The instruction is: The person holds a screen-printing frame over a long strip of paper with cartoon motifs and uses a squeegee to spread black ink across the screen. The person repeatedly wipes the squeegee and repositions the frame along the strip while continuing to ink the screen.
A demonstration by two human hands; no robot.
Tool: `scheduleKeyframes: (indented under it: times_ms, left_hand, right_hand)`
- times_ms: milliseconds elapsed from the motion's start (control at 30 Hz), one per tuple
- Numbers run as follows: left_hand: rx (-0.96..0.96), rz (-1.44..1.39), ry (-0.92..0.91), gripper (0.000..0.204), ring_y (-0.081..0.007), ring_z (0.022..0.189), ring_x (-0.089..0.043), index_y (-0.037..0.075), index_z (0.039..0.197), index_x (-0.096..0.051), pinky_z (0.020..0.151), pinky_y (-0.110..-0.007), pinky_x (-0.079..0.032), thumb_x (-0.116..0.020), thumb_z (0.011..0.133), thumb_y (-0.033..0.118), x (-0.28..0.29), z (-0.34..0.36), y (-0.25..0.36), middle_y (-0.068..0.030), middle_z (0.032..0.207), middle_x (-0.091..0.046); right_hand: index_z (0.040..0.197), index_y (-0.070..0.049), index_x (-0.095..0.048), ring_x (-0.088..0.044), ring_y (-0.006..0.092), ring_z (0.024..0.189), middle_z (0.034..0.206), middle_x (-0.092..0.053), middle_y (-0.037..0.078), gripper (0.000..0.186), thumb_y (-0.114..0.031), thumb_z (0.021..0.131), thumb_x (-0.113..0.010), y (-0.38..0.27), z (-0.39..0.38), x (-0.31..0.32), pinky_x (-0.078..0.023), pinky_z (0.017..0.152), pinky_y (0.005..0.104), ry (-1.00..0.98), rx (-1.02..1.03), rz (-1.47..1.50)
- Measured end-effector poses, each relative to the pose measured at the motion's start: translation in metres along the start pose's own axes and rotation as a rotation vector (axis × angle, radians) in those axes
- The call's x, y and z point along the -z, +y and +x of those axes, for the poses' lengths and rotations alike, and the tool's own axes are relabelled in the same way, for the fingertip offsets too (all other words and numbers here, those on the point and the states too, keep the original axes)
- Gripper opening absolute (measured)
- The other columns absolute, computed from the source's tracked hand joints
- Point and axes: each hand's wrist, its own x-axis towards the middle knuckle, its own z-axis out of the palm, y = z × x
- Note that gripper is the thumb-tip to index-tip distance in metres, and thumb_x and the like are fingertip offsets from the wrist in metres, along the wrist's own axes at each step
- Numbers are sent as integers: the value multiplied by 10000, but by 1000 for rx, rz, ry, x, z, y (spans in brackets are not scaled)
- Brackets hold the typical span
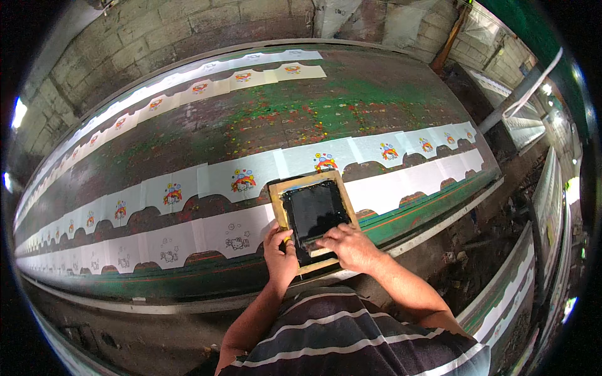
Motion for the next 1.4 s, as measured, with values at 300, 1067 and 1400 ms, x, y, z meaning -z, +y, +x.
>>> scheduleKeyframes:
  times_ms: [300,1067,1400]
  left_hand:
    - [5,141,-41,404,-421,1550,-502,102,1222,-793,1229,-511,-502,-763,871,-97,-3,-6,13,-198,1692,-495]
    - [-160,-21,144,466,-408,1478,-592,71,1098,-803,1270,-491,-436,-709,723,-188,-224,-30,78,-231,1629,-627]
    - [-104,19,121,442,-400,1501,-587,73,1113,-812,1294,-479,-408,-714,762,-177,-254,-33,88,-241,1632,-637]
  right_hand:
    - [1361,-120,-808,-666,323,1234,1291,-746,81,420,-102,947,-741,-9,-29,-4,-532,1113,475,40,-19,97]
    - [1333,-68,-783,-677,357,1322,1364,-725,120,382,-21,954,-791,187,-180,28,-526,1161,546,241,-15,223]
    - [1348,-34,-780,-664,356,1318,1389,-722,145,393,-1,956,-762,228,-197,54,-519,1168,517,148,9,375]
